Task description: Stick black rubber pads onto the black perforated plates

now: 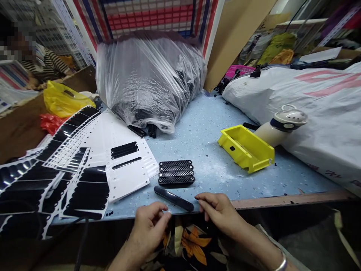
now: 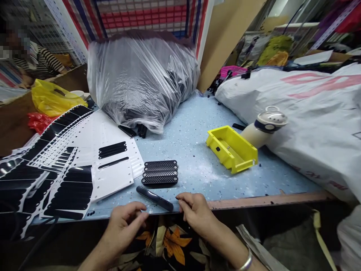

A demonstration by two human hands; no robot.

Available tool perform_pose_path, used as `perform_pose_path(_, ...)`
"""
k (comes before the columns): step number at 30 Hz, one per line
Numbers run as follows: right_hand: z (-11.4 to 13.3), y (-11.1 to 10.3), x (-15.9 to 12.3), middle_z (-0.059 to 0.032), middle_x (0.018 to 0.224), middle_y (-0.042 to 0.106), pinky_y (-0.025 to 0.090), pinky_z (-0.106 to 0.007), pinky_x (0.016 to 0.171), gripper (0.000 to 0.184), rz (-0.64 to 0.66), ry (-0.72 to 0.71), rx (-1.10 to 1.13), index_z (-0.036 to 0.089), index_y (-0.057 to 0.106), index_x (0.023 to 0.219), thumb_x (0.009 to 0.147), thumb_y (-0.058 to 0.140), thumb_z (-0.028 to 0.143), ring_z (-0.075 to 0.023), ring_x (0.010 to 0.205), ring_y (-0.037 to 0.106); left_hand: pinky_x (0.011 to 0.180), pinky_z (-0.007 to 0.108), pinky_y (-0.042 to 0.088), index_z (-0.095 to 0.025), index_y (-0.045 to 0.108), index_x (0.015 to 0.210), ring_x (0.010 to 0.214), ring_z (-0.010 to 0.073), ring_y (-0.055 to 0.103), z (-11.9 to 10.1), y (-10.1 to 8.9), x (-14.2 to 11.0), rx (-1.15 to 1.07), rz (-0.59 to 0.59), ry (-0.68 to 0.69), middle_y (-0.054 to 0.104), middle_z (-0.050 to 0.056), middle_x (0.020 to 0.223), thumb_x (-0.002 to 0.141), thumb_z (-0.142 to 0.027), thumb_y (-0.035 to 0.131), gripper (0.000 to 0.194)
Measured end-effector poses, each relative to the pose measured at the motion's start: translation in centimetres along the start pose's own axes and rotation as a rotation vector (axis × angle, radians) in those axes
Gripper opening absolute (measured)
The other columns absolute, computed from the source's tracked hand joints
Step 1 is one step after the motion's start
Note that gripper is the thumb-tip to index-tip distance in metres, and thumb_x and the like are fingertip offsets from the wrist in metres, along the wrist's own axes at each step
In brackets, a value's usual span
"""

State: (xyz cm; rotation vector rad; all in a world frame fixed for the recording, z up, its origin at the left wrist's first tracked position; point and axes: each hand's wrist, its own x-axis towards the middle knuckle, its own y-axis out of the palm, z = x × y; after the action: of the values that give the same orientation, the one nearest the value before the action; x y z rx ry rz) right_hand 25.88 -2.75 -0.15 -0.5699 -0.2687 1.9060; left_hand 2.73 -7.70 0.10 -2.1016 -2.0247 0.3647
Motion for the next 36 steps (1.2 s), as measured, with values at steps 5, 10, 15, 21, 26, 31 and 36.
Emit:
perform_pose_path(5,1.0,1.6,-0.1,-0.0014,0.060,0.058,0.041,-0.025,0.045,0.027,0.077,-0.085,-0.044,0.018,0.061,0.070,0.083,0.044,0.035,-0.0131,0.046,0.053,0.034,0.020,0.044,-0.012,0.057,0.111,0.061,0.0247,0.073,0.5,3.6,-1.3,-0.558,0.104,-0.511,0.070,0.008,0.076,0.069,-0.056,0.075,0.063)
perform_pose_path(10,1.6,3.9,-0.7,0.0017,0.057,0.054,0.042,-0.025,0.048,0.027,0.187,-0.021,0.158,0.018,0.058,0.074,0.081,0.046,0.042,-0.0133,0.047,0.055,0.038,0.018,0.048,-0.012,0.059,0.091,0.068,0.0255,0.074,0.2,4.0,-1.3,-0.672,0.095,-0.471,0.069,0.010,0.080,0.070,-0.058,0.076,0.053)
perform_pose_path(15,2.3,5.7,-1.3,0.0022,0.057,0.054,0.041,-0.023,0.047,0.035,0.190,0.009,0.306,0.017,0.061,0.076,0.080,0.053,0.050,-0.0113,0.046,0.053,0.036,0.017,0.045,-0.011,0.059,0.078,0.055,0.0191,0.068,0.1,3.4,-1.4,-0.679,0.010,-0.469,0.065,0.006,0.062,0.065,-0.054,0.080,0.049)
perform_pose_path(21,2.0,7.8,-2.2,0.0019,0.050,0.052,0.038,-0.021,0.039,0.047,0.259,-0.016,0.355,0.016,0.070,0.076,0.082,0.056,0.061,-0.0098,0.039,0.045,0.033,0.018,0.041,-0.014,0.057,0.071,0.038,0.0068,0.044,1.5,2.2,-2.6,-0.560,-0.158,-0.505,0.051,-0.006,0.051,0.059,-0.041,0.079,0.036)
perform_pose_path(26,0.4,7.6,-2.1,-0.0059,0.065,0.067,0.050,-0.027,0.050,0.043,0.038,-0.143,0.272,0.018,0.077,0.078,0.078,0.063,0.059,-0.0176,0.055,0.060,0.043,0.021,0.039,-0.018,0.055,0.071,0.047,0.0117,0.051,1.8,-1.4,-5.3,-0.100,-0.185,-0.335,0.053,-0.003,0.056,0.069,-0.024,0.060,0.008)
perform_pose_path(31,-0.6,4.3,-2.3,-0.0049,0.067,0.069,0.049,-0.026,0.044,0.030,-0.148,-0.173,0.193,0.021,0.079,0.081,0.077,0.066,0.048,-0.0162,0.048,0.059,0.051,0.027,0.037,-0.019,0.055,0.071,0.052,0.0146,0.052,0.2,-3.5,-5.5,0.524,-0.160,0.255,0.054,0.001,0.061,0.076,-0.013,0.049,0.010)
perform_pose_path(36,-0.2,2.2,-4.0,-0.0020,0.058,0.069,0.050,-0.026,0.044,0.021,-0.276,-0.178,0.032,0.023,0.079,0.088,0.077,0.065,0.036,-0.0171,0.045,0.060,0.051,0.029,0.038,-0.019,0.055,0.068,0.054,0.0178,0.053,-0.3,-1.9,0.0,0.628,0.100,0.448,0.056,0.003,0.062,0.074,-0.011,0.052,0.010)
